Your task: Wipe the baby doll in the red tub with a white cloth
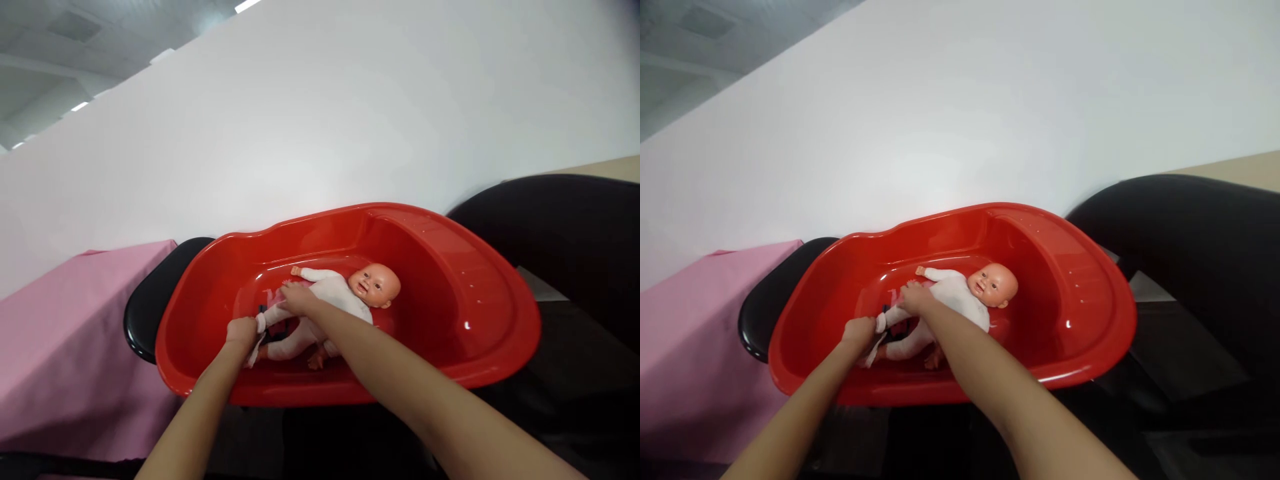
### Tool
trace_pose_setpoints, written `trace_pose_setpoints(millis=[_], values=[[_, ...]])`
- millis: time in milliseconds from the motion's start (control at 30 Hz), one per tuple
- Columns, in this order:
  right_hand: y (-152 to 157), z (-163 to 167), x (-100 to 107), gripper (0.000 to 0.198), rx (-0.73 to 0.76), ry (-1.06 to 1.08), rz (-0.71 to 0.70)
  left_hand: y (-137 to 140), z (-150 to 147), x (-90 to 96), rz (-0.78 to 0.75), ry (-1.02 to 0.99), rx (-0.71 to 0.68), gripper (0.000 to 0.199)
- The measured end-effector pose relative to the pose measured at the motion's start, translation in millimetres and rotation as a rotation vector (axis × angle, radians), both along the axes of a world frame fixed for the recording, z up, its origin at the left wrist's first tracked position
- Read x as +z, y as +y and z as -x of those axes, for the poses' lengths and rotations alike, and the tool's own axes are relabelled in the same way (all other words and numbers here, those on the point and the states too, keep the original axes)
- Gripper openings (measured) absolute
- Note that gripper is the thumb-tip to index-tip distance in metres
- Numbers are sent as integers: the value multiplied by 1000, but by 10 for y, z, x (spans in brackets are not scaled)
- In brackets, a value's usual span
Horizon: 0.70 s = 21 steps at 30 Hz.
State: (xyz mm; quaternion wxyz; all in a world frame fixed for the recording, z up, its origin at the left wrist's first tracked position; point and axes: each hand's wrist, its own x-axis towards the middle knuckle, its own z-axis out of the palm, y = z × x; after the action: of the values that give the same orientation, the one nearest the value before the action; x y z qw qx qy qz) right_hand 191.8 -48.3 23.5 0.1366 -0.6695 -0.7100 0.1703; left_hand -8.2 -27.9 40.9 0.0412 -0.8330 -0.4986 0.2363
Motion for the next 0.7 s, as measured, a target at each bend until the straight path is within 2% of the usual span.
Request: trace_pose_setpoints(millis=[167, 267, 367, 433, 500, 600, 700], values=[[157, -508, 137, 45, -138, -65, 26, -82, -15, 159, -184, -267, -60, 33], [290, -686, 55, 48, -163, -87, 121, -64, -6, 190, -240, -583, -42, 41], [416, -745, -48, 53, -179, -91, 211, 5, 23, 165, -195, -923, 4, 45], [455, -757, -70, 56, -169, -85, 225, 52, 40, 152, -131, -1191, 64, 44], [433, -783, -43, 55, -143, -77, 208, 77, 41, 164, -23, -1454, 179, 46], [271, -896, 65, 48, -48, -78, 127, 76, -39, 232, 225, -1793, 445, 54], [31, -1080, 229, 54, 103, -108, 20, 83, -284, 338, 501, -2082, 641, 49]])
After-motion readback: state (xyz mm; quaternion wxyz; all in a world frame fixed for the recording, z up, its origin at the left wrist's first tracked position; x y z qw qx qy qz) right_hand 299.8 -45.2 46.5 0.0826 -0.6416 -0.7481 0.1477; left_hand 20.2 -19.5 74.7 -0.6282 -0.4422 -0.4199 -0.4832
